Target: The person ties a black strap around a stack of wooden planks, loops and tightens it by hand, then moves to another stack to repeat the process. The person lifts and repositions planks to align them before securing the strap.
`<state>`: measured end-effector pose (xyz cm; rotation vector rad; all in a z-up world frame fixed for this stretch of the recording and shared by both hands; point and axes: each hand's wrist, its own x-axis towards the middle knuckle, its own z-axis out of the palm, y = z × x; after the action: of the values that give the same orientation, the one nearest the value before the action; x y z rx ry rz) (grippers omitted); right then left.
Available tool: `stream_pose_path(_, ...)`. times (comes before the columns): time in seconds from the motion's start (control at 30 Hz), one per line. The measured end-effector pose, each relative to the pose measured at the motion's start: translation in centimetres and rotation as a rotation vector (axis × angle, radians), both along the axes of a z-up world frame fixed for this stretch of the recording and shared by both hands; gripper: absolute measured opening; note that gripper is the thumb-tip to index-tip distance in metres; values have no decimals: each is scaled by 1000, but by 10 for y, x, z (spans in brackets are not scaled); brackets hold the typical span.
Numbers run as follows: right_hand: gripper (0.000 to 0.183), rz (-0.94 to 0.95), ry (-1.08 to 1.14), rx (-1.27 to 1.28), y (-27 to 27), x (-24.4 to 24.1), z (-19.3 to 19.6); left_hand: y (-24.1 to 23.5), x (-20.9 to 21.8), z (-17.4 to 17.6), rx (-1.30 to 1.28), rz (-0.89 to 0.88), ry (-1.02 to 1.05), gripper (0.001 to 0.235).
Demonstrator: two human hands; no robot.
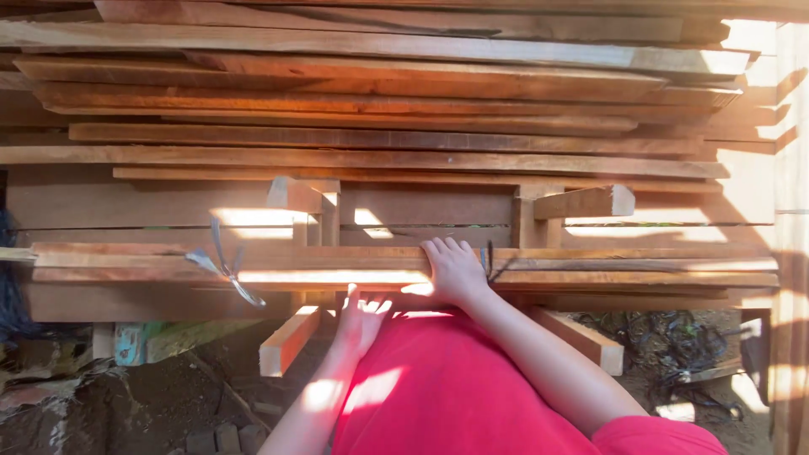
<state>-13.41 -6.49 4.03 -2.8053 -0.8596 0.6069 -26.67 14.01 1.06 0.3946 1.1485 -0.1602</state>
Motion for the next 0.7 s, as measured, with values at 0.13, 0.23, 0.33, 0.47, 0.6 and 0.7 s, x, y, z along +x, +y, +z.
stream_pose_path(0.13,88,5,65,22,6,-26,50,-4,-22,-33,108,-42,-12,17)
stream_pose_path(0.23,78,-40,156,115,2,-18,70,-5,-17,-11,170,-74,18,20)
stream_pose_path(0.33,63,-120,360,29,-2,9,40,-3,-11,-11,180,-81,17,24)
stream_pose_path(0.47,52,-126,770,-190,0,28,-35,-6,-10,-11,177,-2,7,27)
stream_pose_path(0.6,83,-249,1193,-22,3,57,-14,-14,3,12,101,24,14,33)
stream_pose_path(0.7,51,-365,1204,-38,6,62,-5,-10,-3,0,64,101,8,37)
